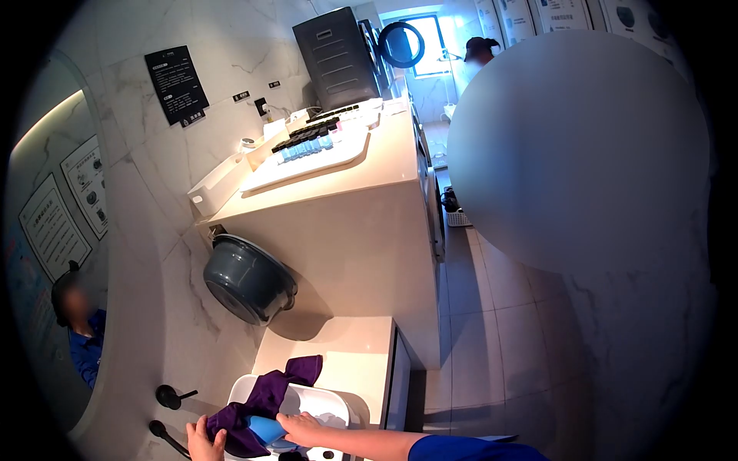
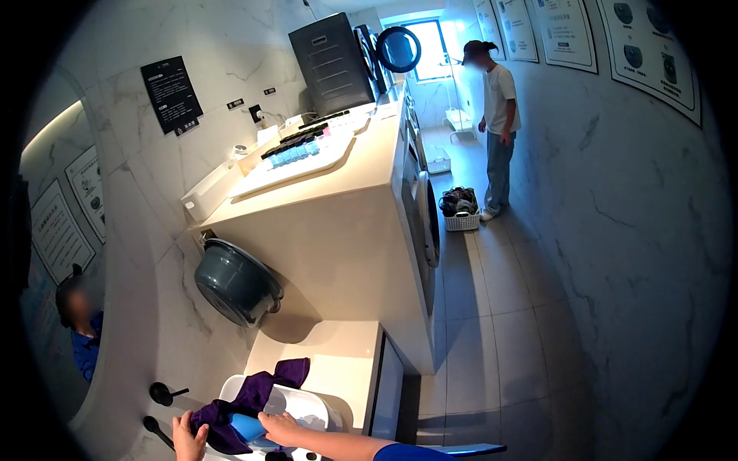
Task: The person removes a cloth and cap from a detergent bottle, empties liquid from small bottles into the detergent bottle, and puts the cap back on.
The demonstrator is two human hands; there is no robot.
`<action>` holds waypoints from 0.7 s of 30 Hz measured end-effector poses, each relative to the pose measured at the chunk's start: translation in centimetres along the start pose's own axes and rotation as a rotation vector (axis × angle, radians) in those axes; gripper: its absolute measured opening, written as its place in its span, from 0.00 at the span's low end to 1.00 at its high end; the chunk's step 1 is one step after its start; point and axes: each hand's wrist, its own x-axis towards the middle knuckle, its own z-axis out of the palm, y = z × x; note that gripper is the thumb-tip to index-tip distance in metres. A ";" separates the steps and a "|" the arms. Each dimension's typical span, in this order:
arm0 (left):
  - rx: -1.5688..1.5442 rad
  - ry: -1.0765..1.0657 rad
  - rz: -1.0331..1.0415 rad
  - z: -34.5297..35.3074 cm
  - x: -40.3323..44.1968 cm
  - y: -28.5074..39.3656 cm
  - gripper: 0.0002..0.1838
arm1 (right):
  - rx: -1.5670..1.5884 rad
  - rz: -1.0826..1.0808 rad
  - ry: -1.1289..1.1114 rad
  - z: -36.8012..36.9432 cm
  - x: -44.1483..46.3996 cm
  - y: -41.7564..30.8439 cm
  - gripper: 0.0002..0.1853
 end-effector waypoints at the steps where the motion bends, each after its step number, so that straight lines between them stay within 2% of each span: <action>1: 0.000 -0.059 -0.015 -0.2 0.2 0.3 0.28 | -0.008 0.001 0.004 0.1 0.0 0.0 0.20; 2: 0.001 -0.118 -0.030 -0.4 0.4 0.4 0.29 | -0.017 0.002 0.008 0.2 0.1 0.1 0.20; 6: 0.019 -0.119 -0.057 -0.2 0.9 0.3 0.28 | 0.001 -0.001 0.022 0.5 0.2 0.2 0.20; 12: 0.005 0.016 -0.052 1.3 1.2 -0.1 0.29 | 0.029 -0.006 0.046 0.3 0.1 0.3 0.20; 14: 0.071 0.023 -0.189 1.5 1.3 0.5 0.28 | 0.000 0.005 0.049 0.2 -0.1 0.1 0.20; 15: 0.069 0.017 -0.193 1.4 1.5 1.2 0.28 | 0.000 0.008 0.043 0.3 -0.1 0.2 0.20; 17: 0.194 0.052 -0.339 1.0 1.9 2.5 0.20 | -0.001 -0.010 0.062 0.4 -0.1 0.2 0.21; 18: 0.200 0.047 -0.342 0.8 2.0 2.5 0.20 | 0.006 -0.009 0.056 0.5 -0.1 0.1 0.21; 20: 0.238 -0.033 -0.313 0.5 2.3 1.8 0.27 | -0.010 0.017 0.050 0.7 0.1 0.2 0.21; 21: 0.203 -0.093 -0.316 0.1 2.4 1.5 0.27 | -0.009 0.008 0.063 0.8 0.1 0.3 0.21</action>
